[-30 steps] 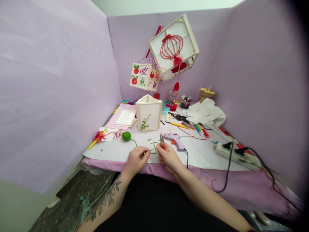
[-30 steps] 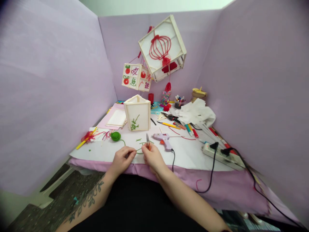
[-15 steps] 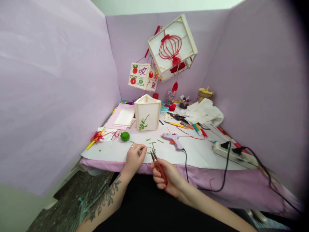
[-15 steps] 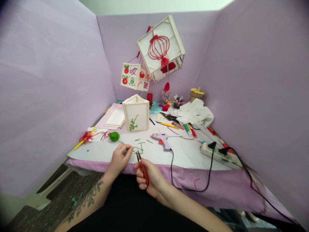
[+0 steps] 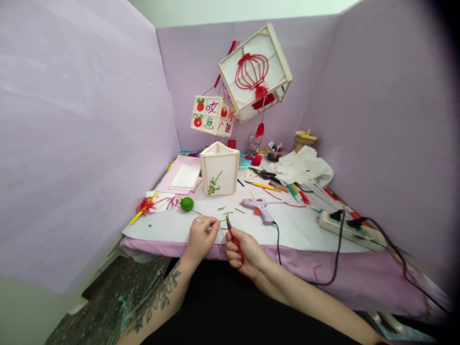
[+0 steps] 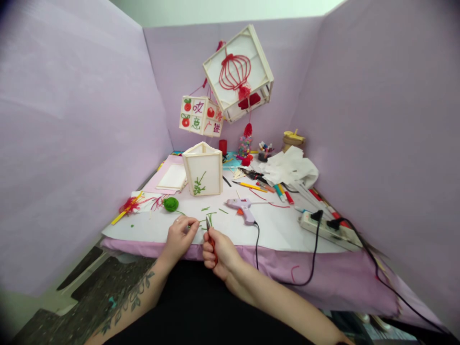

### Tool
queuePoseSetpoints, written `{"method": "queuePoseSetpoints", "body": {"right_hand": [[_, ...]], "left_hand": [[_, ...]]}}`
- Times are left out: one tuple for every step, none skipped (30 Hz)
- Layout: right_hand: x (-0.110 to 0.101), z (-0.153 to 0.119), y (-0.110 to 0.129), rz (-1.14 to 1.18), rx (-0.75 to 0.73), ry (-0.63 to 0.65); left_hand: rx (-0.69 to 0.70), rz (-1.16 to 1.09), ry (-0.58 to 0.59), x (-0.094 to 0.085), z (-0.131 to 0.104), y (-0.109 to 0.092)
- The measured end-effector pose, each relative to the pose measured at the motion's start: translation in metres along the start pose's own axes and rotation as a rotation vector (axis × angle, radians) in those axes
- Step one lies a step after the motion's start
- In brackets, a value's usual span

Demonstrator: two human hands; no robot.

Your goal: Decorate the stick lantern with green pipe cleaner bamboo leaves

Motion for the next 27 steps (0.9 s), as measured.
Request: {"method": "queuePoseSetpoints", "body": {"right_hand": [[-0.001, 0.0, 0.001, -0.002, -0.014, -0.003], [-0.003, -0.001, 0.002, -0.003, -0.03, -0.005], [-0.005, -0.001, 0.003, -0.003, -0.046, -0.01], [-0.008, -0.002, 0.003, -0.002, -0.061, -0.015], [-0.01, -0.003, 0.003, -0.005, -0.068, -0.014], [-0.011, -0.004, 0.001, -0.013, -0.066, -0.003], [-0.012, -0.005, -0.001, -0.03, -0.054, 0.019], [-0.011, -0.006, -0.004, -0.052, -0.04, 0.045], [-0.01, -0.007, -0.006, -0.079, -0.035, 0.063], [-0.009, -0.007, -0.006, -0.106, -0.053, 0.059], [-0.01, -0.007, -0.004, -0.131, -0.099, 0.026], [-0.011, -0.007, 0.001, -0.157, -0.17, -0.033], [-0.011, -0.007, 0.008, -0.186, -0.245, -0.095], [-0.011, -0.006, 0.014, -0.213, -0.31, -0.147], [-0.01, -0.004, 0.02, -0.238, -0.351, -0.18], [-0.008, 0.0, 0.024, -0.259, -0.369, -0.192], [-0.005, 0.004, 0.028, -0.272, -0.368, -0.19], [-0.003, 0.008, 0.03, -0.279, -0.36, -0.185], [-0.001, 0.012, 0.033, -0.281, -0.355, -0.183], [0.0, 0.015, 0.035, -0.283, -0.354, -0.186], [0.001, 0.017, 0.037, -0.284, -0.356, -0.19], [0.001, 0.019, 0.039, -0.284, -0.359, -0.195], [-0.001, 0.019, 0.041, -0.282, -0.366, -0.202], [-0.003, 0.018, 0.044, -0.281, -0.373, -0.21], [-0.007, 0.017, 0.048, -0.279, -0.382, -0.22], [-0.011, 0.015, 0.052, -0.277, -0.393, -0.231], [-0.016, 0.013, 0.056, -0.274, -0.405, -0.243]], "left_hand": [[-0.001, -0.001, -0.002, 0.0, 0.0, 0.0], [-0.003, -0.001, -0.005, 0.0, 0.0, 0.0], [-0.005, -0.001, -0.009, 0.0, 0.0, 0.001], [-0.007, -0.001, -0.012, 0.0, 0.0, 0.001], [-0.009, -0.002, -0.014, 0.0, 0.0, 0.001], [-0.01, -0.002, -0.016, 0.0, 0.0, 0.001], [-0.011, -0.002, -0.019, 0.0, 0.0, 0.001], [-0.012, -0.003, -0.021, 0.0, 0.0, 0.001], [-0.013, -0.004, -0.023, -0.001, 0.0, 0.001], [-0.012, -0.005, -0.025, -0.001, 0.0, 0.001], [-0.009, -0.007, -0.026, -0.001, 0.0, 0.001], [-0.005, -0.009, -0.024, -0.001, 0.0, 0.001], [0.0, -0.012, -0.022, -0.001, 0.0, 0.0], [0.005, -0.015, -0.018, -0.001, 0.0, 0.0], [0.011, -0.017, -0.013, -0.001, 0.0, -0.001], [0.016, -0.018, -0.009, -0.001, 0.0, -0.001], [0.02, -0.018, -0.006, -0.001, 0.0, -0.001], [0.023, -0.018, -0.002, -0.001, 0.0, -0.002], [0.024, -0.018, 0.002, -0.001, 0.0, -0.002], [0.025, -0.018, 0.006, -0.001, 0.0, -0.002], [0.026, -0.018, 0.009, -0.001, 0.0, -0.002], [0.025, -0.018, 0.012, 0.0, 0.0, -0.002], [0.024, -0.018, 0.013, 0.0, 0.0, -0.001], [0.023, -0.018, 0.01, 0.0, 0.0, 0.0], [0.02, -0.018, 0.006, 0.0, 0.0, 0.001], [0.017, -0.019, 0.0, 0.0, 0.0, 0.002], [0.014, -0.019, -0.008, 0.0, 0.001, 0.003]]}}
Point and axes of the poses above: each hand's wrist, its own z-axis towards the middle knuckle, its own x-axis out of the palm, y = z × x, the point moved 6 cm from there along z, towards the middle knuckle, and after that the axes turned 15 degrees about -z, right-handed, at the moved point
